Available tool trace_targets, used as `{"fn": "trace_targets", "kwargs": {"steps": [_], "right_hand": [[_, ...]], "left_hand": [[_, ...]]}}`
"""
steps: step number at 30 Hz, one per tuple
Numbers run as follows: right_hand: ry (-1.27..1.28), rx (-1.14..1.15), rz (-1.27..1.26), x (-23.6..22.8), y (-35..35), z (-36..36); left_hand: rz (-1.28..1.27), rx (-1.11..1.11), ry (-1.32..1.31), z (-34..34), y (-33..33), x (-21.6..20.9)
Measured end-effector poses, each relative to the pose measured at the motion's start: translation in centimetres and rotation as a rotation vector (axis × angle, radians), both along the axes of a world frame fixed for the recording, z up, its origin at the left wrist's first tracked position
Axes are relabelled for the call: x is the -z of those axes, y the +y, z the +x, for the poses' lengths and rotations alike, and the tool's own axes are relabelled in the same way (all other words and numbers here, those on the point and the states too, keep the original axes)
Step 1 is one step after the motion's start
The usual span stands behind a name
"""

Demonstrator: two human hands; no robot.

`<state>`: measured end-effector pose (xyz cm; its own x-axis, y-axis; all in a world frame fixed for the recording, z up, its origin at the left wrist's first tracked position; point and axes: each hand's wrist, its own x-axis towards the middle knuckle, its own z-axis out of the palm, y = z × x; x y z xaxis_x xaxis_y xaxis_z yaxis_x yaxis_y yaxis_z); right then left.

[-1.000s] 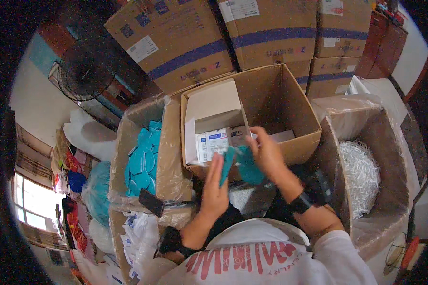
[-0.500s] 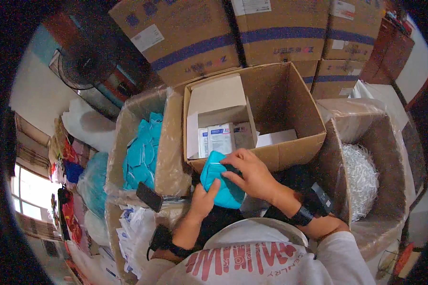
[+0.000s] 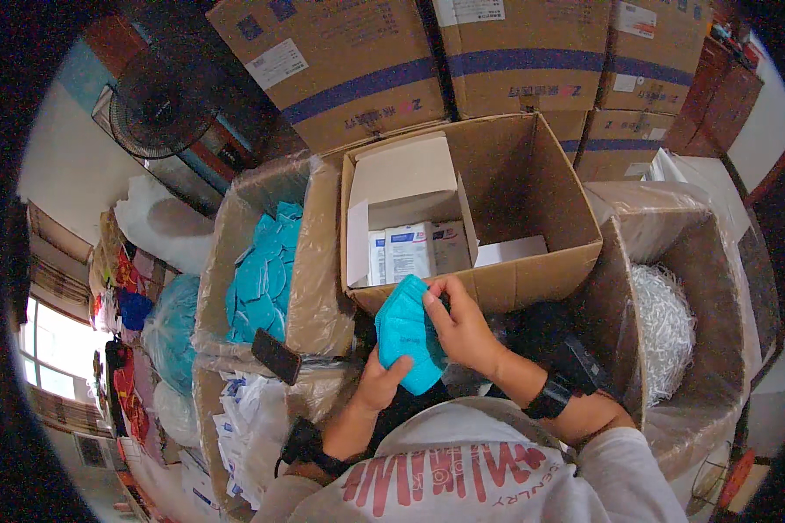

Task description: The person is packing green face masks into small retail bags and placing them into a shipping box.

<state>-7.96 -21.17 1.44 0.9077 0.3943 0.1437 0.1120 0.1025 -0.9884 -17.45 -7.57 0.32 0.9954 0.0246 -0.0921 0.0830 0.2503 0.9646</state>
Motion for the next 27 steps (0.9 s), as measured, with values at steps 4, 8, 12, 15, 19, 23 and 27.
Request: {"fn": "trace_targets", "kwargs": {"steps": [4,8,12,15,19,23,27], "right_hand": [[0.158,0.063,0.040,-0.4,-0.1,-0.3],[0.098,-0.001,0.026,0.1,-0.6,0.0],[-0.007,-0.120,-0.091,-0.8,-1.5,0.7],[-0.147,-0.142,-0.186,-2.1,-1.8,0.7],[-0.240,-0.148,-0.199,-2.1,-1.6,0.8],[-0.283,-0.144,-0.255,-1.9,-1.7,0.7],[-0.280,-0.100,-0.278,-1.6,-1.5,0.6]], "left_hand": [[-0.013,-0.009,0.030,-0.2,0.0,0.8],[0.044,-0.029,0.072,-0.1,0.3,0.4],[-0.031,0.068,0.076,0.2,1.6,-0.3],[-0.133,0.122,0.151,0.5,2.2,-0.3],[-0.238,0.088,0.198,0.8,1.9,-0.6],[-0.015,0.112,0.199,1.3,2.2,-0.4],[0.137,-0.010,0.032,2.3,1.8,-2.2]]}}
